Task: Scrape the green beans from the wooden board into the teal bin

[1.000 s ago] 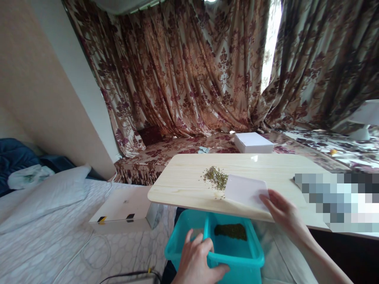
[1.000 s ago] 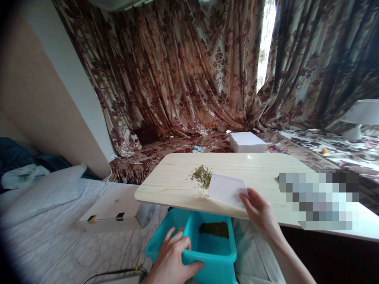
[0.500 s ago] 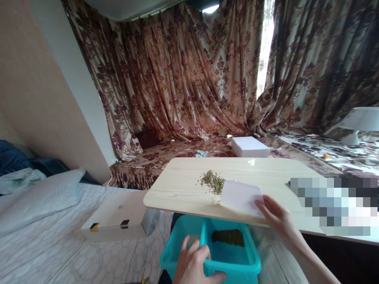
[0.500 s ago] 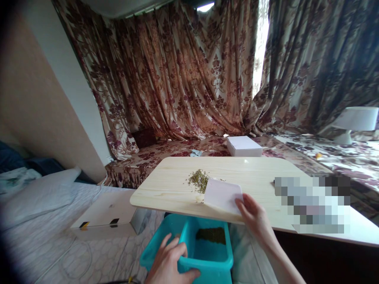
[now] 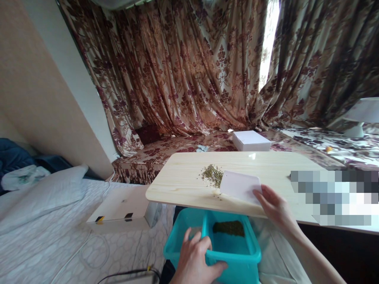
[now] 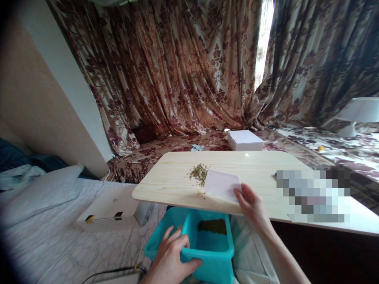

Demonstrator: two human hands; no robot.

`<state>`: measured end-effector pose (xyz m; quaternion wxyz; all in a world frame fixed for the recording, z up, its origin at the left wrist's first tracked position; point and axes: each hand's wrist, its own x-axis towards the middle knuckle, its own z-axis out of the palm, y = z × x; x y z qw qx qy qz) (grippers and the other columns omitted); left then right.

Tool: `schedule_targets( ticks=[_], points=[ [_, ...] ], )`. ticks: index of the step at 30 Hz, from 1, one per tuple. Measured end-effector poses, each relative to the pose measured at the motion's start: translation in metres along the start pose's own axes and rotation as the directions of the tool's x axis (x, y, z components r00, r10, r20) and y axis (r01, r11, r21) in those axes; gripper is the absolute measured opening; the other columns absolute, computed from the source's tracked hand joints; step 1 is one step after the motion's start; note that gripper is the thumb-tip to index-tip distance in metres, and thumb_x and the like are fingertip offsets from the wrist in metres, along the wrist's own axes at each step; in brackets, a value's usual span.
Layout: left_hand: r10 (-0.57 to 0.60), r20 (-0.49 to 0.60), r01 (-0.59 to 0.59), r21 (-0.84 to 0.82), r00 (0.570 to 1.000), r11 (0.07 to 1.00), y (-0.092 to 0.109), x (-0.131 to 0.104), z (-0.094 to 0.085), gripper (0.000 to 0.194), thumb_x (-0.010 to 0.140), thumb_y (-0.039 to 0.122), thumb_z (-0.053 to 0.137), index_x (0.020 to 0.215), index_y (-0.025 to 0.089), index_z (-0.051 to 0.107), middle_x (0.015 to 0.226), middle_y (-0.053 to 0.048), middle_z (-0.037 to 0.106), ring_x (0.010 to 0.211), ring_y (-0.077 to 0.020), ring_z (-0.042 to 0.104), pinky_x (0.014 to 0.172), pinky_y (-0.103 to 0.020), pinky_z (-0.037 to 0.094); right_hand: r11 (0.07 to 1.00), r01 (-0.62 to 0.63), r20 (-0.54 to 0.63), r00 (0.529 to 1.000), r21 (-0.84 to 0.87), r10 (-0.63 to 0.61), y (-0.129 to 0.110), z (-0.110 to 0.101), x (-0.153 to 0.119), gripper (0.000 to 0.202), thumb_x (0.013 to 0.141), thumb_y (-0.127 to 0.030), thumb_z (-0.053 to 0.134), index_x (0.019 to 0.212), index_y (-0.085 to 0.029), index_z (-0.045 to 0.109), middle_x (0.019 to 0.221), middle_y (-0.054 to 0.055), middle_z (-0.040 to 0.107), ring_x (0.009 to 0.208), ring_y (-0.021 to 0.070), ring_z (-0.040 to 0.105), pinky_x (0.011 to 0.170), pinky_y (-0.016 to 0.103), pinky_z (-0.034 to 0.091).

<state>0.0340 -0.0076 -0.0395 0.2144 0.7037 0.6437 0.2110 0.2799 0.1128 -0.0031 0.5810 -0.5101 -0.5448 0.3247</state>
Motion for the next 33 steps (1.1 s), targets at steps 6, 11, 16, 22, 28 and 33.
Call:
schedule_targets(
  ticks=[6, 11, 16, 22, 28, 33],
  points=[
    [0.010, -0.037, -0.010, -0.001, 0.999, 1.000, 0.003, -0.001, -0.001, 0.030, 0.062, 0.034, 0.081, 0.069, 0.024, 0.053, 0.082, 0.001, 0.060, 0.096, -0.0250, 0.062, 0.114, -0.052, 0.022, 1.000, 0.009, 0.068, 0.998, -0.011, -0.008, 0.000, 0.004, -0.001, 0.040, 0.065, -0.058, 0.072, 0.080, -0.022, 0.067, 0.078, 0.008, 0.076, 0.077, 0.0253, 0.072, 0.068, 0.031, 0.058],
    [0.022, -0.035, -0.022, 0.005, 0.999, 1.000, 0.004, -0.002, -0.003, 0.030, 0.063, 0.034, 0.080, 0.068, 0.024, 0.053, 0.081, 0.002, 0.059, 0.094, -0.0248, 0.062, 0.114, -0.051, 0.023, 0.999, 0.035, 0.097, 0.995, -0.033, -0.031, -0.003, -0.001, -0.005, 0.040, 0.066, -0.058, 0.072, 0.082, -0.022, 0.068, 0.080, 0.008, 0.076, 0.078, 0.0252, 0.072, 0.067, 0.031, 0.058],
    [0.019, -0.016, -0.019, 0.010, 1.000, 1.000, 0.006, -0.003, -0.005, 0.030, 0.063, 0.032, 0.080, 0.069, 0.023, 0.052, 0.082, 0.001, 0.060, 0.094, -0.0242, 0.062, 0.115, -0.050, 0.021, 0.999, 0.010, 0.052, 0.999, -0.051, -0.007, -0.005, -0.006, -0.005, 0.038, 0.066, -0.057, 0.071, 0.081, -0.022, 0.067, 0.081, 0.008, 0.077, 0.077, 0.0250, 0.072, 0.068, 0.031, 0.057],
    [0.019, -0.015, -0.018, 0.013, 1.000, 1.000, 0.007, -0.003, -0.006, 0.031, 0.063, 0.032, 0.080, 0.069, 0.023, 0.051, 0.081, 0.001, 0.060, 0.093, -0.0238, 0.062, 0.115, -0.050, 0.021, 1.000, -0.004, 0.121, 0.993, -0.026, 0.007, -0.012, -0.009, -0.017, 0.045, 0.064, -0.062, 0.072, 0.081, -0.021, 0.068, 0.081, 0.008, 0.076, 0.079, 0.0261, 0.071, 0.069, 0.032, 0.058],
    [0.035, -0.052, -0.035, 0.002, 0.998, 0.999, 0.003, -0.002, -0.002, 0.031, 0.061, 0.032, 0.081, 0.067, 0.023, 0.053, 0.080, 0.001, 0.061, 0.092, -0.0245, 0.062, 0.114, -0.052, 0.024, 0.999, 0.005, 0.127, 0.992, -0.036, 0.000, -0.011, -0.014, -0.018, 0.045, 0.065, -0.063, 0.071, 0.081, -0.021, 0.068, 0.082, 0.009, 0.076, 0.079, 0.0258, 0.071, 0.069, 0.032, 0.058],
    [0.037, -0.055, -0.037, -0.002, 0.998, 0.999, 0.001, -0.003, 0.000, 0.031, 0.061, 0.034, 0.082, 0.068, 0.023, 0.054, 0.082, 0.002, 0.061, 0.094, -0.0251, 0.062, 0.114, -0.054, 0.024, 0.998, 0.055, 0.015, 0.998, -0.044, -0.054, -0.001, -0.007, -0.002, 0.040, 0.066, -0.060, 0.071, 0.081, -0.022, 0.067, 0.078, 0.007, 0.075, 0.076, 0.0252, 0.071, 0.069, 0.033, 0.058]
  ],
)
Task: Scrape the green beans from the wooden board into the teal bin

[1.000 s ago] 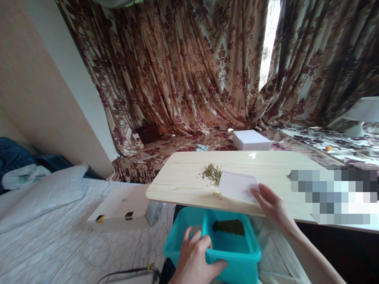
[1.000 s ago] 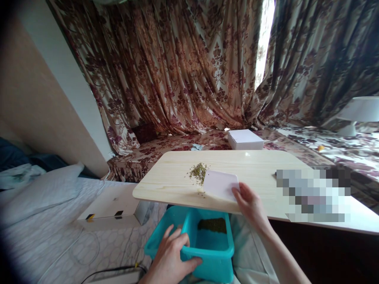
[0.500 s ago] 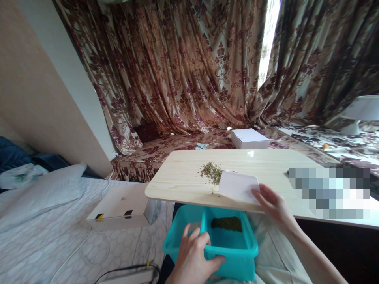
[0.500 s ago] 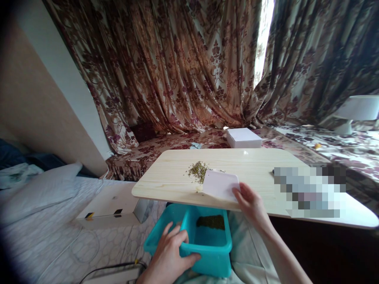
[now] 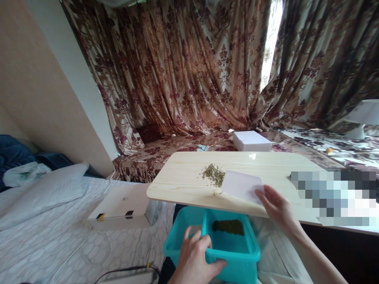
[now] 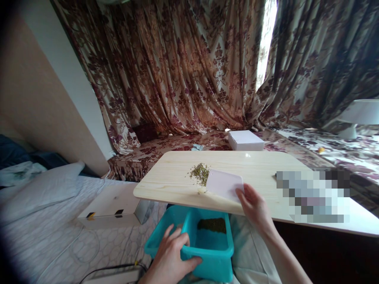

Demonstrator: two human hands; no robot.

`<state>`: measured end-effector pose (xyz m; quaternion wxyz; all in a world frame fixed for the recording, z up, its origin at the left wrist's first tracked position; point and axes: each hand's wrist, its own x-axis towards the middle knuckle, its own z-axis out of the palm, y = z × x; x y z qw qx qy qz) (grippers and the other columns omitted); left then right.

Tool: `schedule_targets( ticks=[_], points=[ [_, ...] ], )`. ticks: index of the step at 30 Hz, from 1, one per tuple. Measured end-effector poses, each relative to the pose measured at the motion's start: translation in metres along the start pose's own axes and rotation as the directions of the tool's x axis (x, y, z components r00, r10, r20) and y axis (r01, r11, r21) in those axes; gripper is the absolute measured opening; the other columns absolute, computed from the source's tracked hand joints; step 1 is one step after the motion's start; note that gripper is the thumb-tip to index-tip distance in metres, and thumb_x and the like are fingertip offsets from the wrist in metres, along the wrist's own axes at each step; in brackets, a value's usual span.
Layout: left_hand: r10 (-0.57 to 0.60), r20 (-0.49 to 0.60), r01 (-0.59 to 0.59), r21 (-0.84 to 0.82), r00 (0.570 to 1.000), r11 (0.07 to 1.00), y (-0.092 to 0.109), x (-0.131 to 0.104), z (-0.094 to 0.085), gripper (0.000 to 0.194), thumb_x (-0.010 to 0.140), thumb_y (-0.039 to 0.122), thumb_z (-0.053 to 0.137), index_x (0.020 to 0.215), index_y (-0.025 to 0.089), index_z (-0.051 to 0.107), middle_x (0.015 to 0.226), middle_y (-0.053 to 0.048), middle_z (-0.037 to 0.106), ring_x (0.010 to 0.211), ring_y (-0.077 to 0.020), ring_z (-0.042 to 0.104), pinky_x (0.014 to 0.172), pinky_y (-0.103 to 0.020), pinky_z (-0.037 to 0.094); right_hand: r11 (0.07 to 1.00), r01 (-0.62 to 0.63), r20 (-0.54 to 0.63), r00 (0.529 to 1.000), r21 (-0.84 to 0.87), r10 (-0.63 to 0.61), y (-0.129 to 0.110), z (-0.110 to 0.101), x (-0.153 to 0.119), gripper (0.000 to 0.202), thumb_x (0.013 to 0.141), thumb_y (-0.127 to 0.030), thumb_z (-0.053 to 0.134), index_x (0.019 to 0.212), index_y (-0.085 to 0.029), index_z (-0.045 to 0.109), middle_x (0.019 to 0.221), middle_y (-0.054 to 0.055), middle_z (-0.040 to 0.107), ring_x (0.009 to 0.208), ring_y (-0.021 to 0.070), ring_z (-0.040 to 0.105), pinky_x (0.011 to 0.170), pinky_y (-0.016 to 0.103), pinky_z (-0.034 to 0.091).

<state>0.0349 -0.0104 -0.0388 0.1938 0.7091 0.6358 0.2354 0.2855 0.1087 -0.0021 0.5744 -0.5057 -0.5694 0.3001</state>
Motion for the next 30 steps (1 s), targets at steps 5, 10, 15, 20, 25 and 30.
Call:
schedule_targets(
  ticks=[5, 10, 15, 20, 25, 30],
  points=[
    [-0.005, -0.002, 0.005, 0.013, 1.000, 1.000, 0.000, 0.001, 0.000, 0.030, 0.061, 0.034, 0.082, 0.068, 0.023, 0.055, 0.080, 0.002, 0.059, 0.095, -0.0252, 0.062, 0.114, -0.053, 0.024, 1.000, 0.000, 0.018, 1.000, 0.023, -0.001, 0.001, 0.006, 0.002, 0.035, 0.066, -0.056, 0.072, 0.081, -0.024, 0.067, 0.077, 0.006, 0.076, 0.076, 0.0252, 0.072, 0.069, 0.033, 0.059],
    [-0.007, -0.010, 0.007, 0.004, 1.000, 1.000, 0.000, 0.001, -0.001, 0.031, 0.060, 0.032, 0.083, 0.068, 0.023, 0.055, 0.079, 0.002, 0.058, 0.093, -0.0242, 0.062, 0.114, -0.052, 0.024, 1.000, 0.003, 0.043, 0.999, -0.010, -0.003, -0.002, 0.009, -0.003, 0.034, 0.067, -0.055, 0.070, 0.079, -0.023, 0.067, 0.079, 0.007, 0.076, 0.072, 0.0239, 0.071, 0.065, 0.031, 0.058],
    [-0.013, -0.047, 0.012, -0.014, 0.999, 1.000, -0.002, 0.000, -0.007, 0.033, 0.058, 0.028, 0.084, 0.065, 0.022, 0.052, 0.075, 0.004, 0.056, 0.090, -0.0221, 0.062, 0.113, -0.052, 0.025, 1.000, -0.004, 0.073, 0.997, 0.024, 0.002, -0.002, 0.019, 0.002, 0.036, 0.067, -0.055, 0.071, 0.082, -0.022, 0.066, 0.077, 0.007, 0.075, 0.075, 0.0249, 0.071, 0.066, 0.031, 0.058],
    [-0.004, -0.060, 0.003, -0.004, 0.998, 1.000, -0.006, 0.001, -0.016, 0.033, 0.061, 0.029, 0.083, 0.065, 0.022, 0.051, 0.073, 0.005, 0.056, 0.084, -0.0203, 0.061, 0.112, -0.052, 0.026, 0.999, 0.019, 0.098, 0.995, 0.044, -0.023, 0.000, 0.031, 0.007, 0.034, 0.068, -0.056, 0.070, 0.076, -0.024, 0.065, 0.069, 0.004, 0.073, 0.070, 0.0233, 0.070, 0.064, 0.031, 0.058],
    [-0.003, -0.067, 0.003, 0.000, 0.998, 1.000, -0.007, 0.002, -0.017, 0.032, 0.062, 0.030, 0.083, 0.065, 0.022, 0.051, 0.074, 0.004, 0.056, 0.084, -0.0205, 0.061, 0.111, -0.050, 0.027, 0.999, 0.005, 0.158, 0.987, 0.035, -0.010, -0.006, 0.032, -0.003, 0.036, 0.068, -0.059, 0.070, 0.077, -0.024, 0.066, 0.071, 0.005, 0.074, 0.069, 0.0229, 0.070, 0.062, 0.030, 0.057],
    [0.005, -0.059, -0.007, -0.028, 0.998, 1.000, -0.005, 0.001, -0.016, 0.033, 0.060, 0.028, 0.083, 0.063, 0.022, 0.051, 0.072, 0.005, 0.055, 0.084, -0.0200, 0.062, 0.113, -0.051, 0.026, 0.997, -0.044, 0.294, 0.955, 0.067, 0.022, -0.016, 0.014, -0.024, 0.042, 0.066, -0.064, 0.071, 0.075, -0.022, 0.068, 0.072, 0.006, 0.075, 0.069, 0.0240, 0.070, 0.063, 0.031, 0.059]
  ],
)
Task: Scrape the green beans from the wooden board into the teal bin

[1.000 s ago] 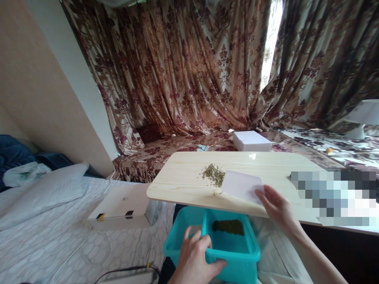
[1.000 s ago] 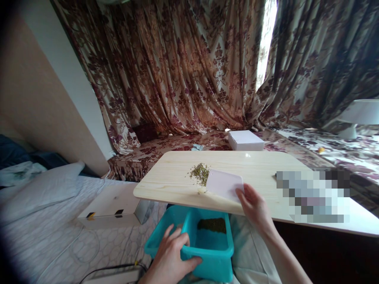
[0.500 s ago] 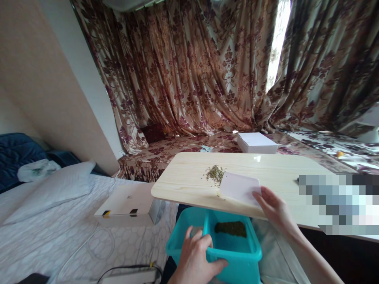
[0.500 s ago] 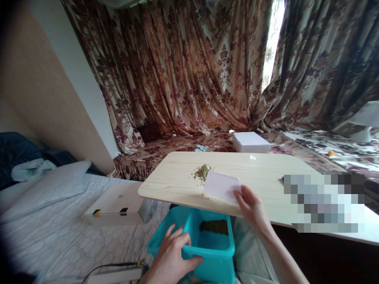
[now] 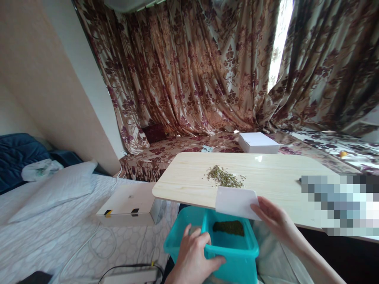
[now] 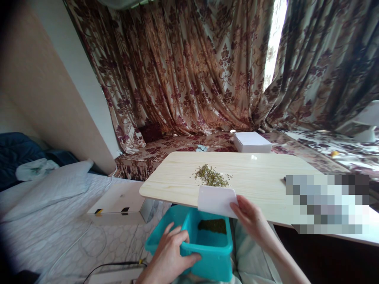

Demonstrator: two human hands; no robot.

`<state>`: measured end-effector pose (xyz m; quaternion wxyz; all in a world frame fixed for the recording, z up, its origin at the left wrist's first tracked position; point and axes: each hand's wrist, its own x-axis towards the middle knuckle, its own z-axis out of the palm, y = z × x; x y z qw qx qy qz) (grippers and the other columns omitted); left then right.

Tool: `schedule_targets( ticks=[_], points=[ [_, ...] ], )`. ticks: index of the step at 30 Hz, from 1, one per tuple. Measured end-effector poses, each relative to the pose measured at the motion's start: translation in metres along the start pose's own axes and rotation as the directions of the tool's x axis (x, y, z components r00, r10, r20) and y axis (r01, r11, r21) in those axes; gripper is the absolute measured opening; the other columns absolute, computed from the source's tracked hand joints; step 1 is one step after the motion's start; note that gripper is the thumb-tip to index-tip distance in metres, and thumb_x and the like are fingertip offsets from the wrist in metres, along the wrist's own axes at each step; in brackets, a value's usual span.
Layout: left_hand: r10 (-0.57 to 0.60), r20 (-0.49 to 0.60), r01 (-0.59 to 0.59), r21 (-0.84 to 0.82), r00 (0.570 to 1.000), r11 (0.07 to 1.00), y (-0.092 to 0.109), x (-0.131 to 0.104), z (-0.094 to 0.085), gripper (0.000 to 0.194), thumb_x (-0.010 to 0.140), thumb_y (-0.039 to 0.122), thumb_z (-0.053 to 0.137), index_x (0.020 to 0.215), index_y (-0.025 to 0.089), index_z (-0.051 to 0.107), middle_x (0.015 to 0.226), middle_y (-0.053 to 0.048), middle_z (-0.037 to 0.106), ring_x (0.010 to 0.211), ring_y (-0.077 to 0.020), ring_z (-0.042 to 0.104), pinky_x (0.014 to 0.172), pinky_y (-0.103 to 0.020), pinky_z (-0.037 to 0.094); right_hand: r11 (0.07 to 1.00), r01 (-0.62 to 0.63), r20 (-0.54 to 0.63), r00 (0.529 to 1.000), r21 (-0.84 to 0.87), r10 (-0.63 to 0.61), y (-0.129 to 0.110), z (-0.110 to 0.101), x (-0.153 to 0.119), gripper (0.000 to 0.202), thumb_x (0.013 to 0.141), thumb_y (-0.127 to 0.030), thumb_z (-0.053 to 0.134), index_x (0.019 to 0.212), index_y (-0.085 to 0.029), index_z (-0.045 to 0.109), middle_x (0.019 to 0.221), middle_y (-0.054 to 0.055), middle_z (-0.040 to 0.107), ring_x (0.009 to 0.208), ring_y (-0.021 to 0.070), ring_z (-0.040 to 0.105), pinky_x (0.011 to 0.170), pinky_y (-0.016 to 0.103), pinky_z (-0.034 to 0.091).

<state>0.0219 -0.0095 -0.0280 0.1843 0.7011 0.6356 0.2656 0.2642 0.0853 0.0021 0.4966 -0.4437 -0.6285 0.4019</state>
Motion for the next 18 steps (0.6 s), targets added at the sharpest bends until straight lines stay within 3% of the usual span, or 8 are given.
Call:
schedule_targets(
  ticks=[2, 6, 9, 12, 18],
  points=[
    [0.010, 0.001, -0.010, -0.003, 1.000, 1.000, 0.003, 0.000, 0.002, 0.033, 0.059, 0.028, 0.084, 0.063, 0.022, 0.052, 0.073, 0.005, 0.056, 0.084, -0.0201, 0.062, 0.113, -0.051, 0.026, 1.000, -0.030, -0.020, 0.999, -0.005, 0.030, 0.000, -0.014, -0.009, 0.041, 0.063, -0.062, 0.075, 0.074, -0.023, 0.069, 0.071, 0.006, 0.075, 0.069, 0.0247, 0.071, 0.064, 0.032, 0.060],
    [0.091, 0.030, -0.091, 0.011, 0.995, 0.996, 0.017, 0.004, 0.017, 0.035, 0.055, 0.038, 0.088, 0.066, 0.022, 0.058, 0.077, 0.002, 0.059, 0.089, -0.0227, 0.062, 0.114, -0.050, 0.025, 0.999, -0.037, -0.341, 0.940, -0.014, 0.030, 0.007, -0.050, -0.017, 0.041, 0.055, -0.056, 0.080, 0.081, -0.026, 0.071, 0.081, 0.007, 0.077, 0.079, 0.0290, 0.073, 0.071, 0.035, 0.061],
    [0.177, 0.084, -0.179, 0.023, 0.981, 0.984, 0.028, 0.010, 0.034, 0.039, 0.053, 0.047, 0.088, 0.067, 0.023, 0.061, 0.077, 0.001, 0.060, 0.093, -0.0248, 0.062, 0.114, -0.048, 0.027, 0.998, -0.027, -0.428, 0.904, -0.056, 0.001, 0.011, -0.066, -0.014, 0.039, 0.057, -0.054, 0.078, 0.082, -0.027, 0.070, 0.083, 0.007, 0.078, 0.081, 0.0300, 0.074, 0.074, 0.038, 0.062],
    [0.183, 0.093, -0.188, 0.045, 0.979, 0.981, 0.029, 0.014, 0.044, 0.041, 0.055, 0.055, 0.085, 0.071, 0.024, 0.063, 0.080, 0.000, 0.061, 0.095, -0.0255, 0.062, 0.114, -0.049, 0.027, 0.995, -0.009, -0.421, 0.906, -0.098, -0.033, 0.012, -0.063, -0.008, 0.036, 0.060, -0.054, 0.076, 0.081, -0.026, 0.069, 0.080, 0.007, 0.078, 0.079, 0.0298, 0.074, 0.071, 0.038, 0.062],
    [0.172, 0.107, -0.180, 0.065, 0.979, 0.981, 0.019, 0.009, 0.049, 0.046, 0.051, 0.058, 0.086, 0.069, 0.023, 0.063, 0.079, 0.000, 0.060, 0.086, -0.0242, 0.062, 0.115, -0.052, 0.026, 0.991, 0.040, -0.363, 0.928, -0.128, -0.084, 0.010, -0.038, -0.001, 0.034, 0.067, -0.056, 0.071, 0.080, -0.025, 0.067, 0.078, 0.006, 0.078, 0.071, 0.0256, 0.074, 0.063, 0.034, 0.061]
  ],
)
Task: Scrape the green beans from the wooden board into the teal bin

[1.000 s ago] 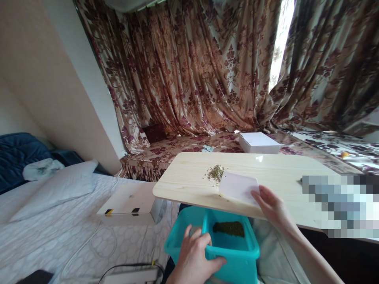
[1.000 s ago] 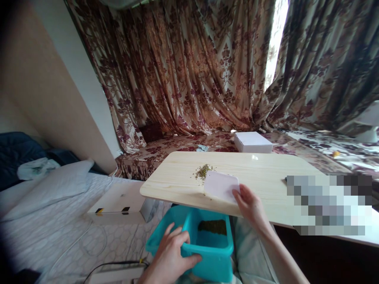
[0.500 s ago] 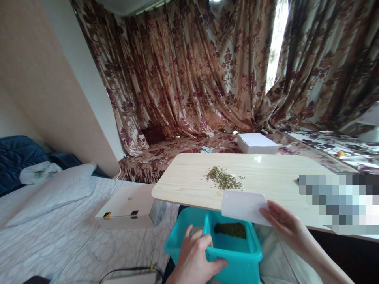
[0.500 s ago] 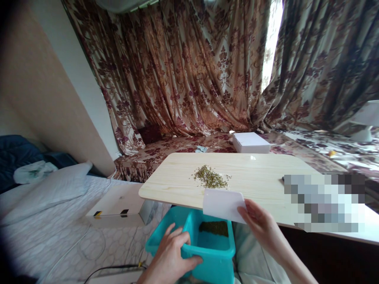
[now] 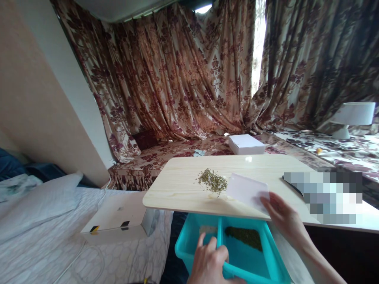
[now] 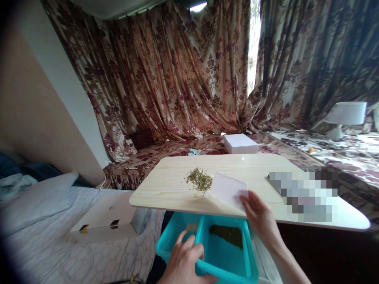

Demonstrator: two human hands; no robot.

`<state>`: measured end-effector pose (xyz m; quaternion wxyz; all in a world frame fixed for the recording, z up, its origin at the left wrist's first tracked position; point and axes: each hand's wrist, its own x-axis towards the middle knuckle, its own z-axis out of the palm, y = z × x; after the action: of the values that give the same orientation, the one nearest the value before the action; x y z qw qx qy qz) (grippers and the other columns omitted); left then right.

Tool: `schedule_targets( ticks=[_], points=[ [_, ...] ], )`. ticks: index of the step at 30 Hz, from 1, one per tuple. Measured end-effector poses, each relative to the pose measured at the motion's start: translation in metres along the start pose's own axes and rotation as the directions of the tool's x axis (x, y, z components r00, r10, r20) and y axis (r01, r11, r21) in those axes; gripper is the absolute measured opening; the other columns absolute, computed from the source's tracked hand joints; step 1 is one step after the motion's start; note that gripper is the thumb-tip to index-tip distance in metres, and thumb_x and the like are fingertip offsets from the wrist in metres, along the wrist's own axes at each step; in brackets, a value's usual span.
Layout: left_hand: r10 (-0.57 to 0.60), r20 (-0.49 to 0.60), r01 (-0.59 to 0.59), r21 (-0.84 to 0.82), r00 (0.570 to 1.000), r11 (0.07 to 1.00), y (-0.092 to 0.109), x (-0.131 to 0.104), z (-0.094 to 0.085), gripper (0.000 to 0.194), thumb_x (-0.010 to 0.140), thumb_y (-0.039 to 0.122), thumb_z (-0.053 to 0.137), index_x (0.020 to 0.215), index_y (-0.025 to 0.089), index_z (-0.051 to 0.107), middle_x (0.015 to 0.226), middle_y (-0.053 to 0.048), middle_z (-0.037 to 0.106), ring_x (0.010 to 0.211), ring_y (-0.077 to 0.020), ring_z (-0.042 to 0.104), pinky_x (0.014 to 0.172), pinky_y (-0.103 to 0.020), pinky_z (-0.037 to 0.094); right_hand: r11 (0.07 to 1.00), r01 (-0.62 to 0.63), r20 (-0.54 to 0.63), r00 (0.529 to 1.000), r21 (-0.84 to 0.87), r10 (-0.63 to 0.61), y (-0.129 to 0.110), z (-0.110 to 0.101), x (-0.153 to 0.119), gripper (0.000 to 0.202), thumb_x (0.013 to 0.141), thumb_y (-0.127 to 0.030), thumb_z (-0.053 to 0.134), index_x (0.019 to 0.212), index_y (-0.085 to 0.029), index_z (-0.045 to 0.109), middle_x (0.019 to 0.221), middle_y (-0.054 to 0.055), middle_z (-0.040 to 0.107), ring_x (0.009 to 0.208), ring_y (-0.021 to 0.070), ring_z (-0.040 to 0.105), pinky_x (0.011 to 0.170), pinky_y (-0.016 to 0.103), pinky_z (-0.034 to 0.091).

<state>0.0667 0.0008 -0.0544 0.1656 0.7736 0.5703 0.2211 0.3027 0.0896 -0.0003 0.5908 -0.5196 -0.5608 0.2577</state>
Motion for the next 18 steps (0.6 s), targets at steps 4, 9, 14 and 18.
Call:
schedule_targets(
  ticks=[4, 9, 14, 18],
  points=[
    [-0.002, -0.011, 0.002, -0.002, 1.000, 1.000, -0.002, -0.001, 0.005, 0.045, 0.047, 0.054, 0.088, 0.068, 0.023, 0.063, 0.077, -0.001, 0.060, 0.086, -0.0246, 0.062, 0.113, -0.051, 0.028, 1.000, 0.008, 0.046, 0.999, -0.016, -0.007, 0.004, 0.006, 0.003, 0.031, 0.069, -0.053, 0.068, 0.080, -0.024, 0.067, 0.076, 0.005, 0.077, 0.070, 0.0244, 0.073, 0.063, 0.033, 0.060],
    [0.005, 0.000, -0.005, -0.005, 1.000, 1.000, -0.006, 0.000, 0.009, 0.047, 0.046, 0.055, 0.089, 0.068, 0.023, 0.063, 0.077, -0.001, 0.061, 0.084, -0.0242, 0.062, 0.112, -0.050, 0.029, 0.999, 0.006, -0.025, 1.000, -0.052, -0.008, 0.012, 0.010, 0.015, 0.027, 0.070, -0.050, 0.066, 0.080, -0.024, 0.066, 0.075, 0.005, 0.076, 0.070, 0.0242, 0.072, 0.066, 0.034, 0.058],
    [-0.009, -0.043, 0.009, -0.010, 0.999, 1.000, -0.007, -0.001, 0.010, 0.048, 0.044, 0.054, 0.090, 0.067, 0.022, 0.062, 0.077, 0.000, 0.060, 0.084, -0.0235, 0.062, 0.112, -0.049, 0.030, 0.999, 0.031, 0.023, 0.999, -0.012, -0.031, 0.017, 0.024, 0.018, 0.028, 0.073, -0.051, 0.064, 0.080, -0.024, 0.066, 0.074, 0.004, 0.075, 0.070, 0.0224, 0.071, 0.065, 0.032, 0.058],
    [0.009, -0.037, -0.009, -0.010, 0.999, 1.000, -0.009, -0.001, 0.012, 0.050, 0.041, 0.055, 0.091, 0.066, 0.022, 0.062, 0.076, 0.000, 0.060, 0.081, -0.0233, 0.062, 0.110, -0.050, 0.033, 0.989, 0.055, -0.018, 0.998, -0.139, -0.058, 0.022, 0.018, 0.023, 0.025, 0.077, -0.048, 0.061, 0.081, -0.024, 0.067, 0.073, 0.004, 0.075, 0.068, 0.0216, 0.070, 0.065, 0.032, 0.057]
  ],
)
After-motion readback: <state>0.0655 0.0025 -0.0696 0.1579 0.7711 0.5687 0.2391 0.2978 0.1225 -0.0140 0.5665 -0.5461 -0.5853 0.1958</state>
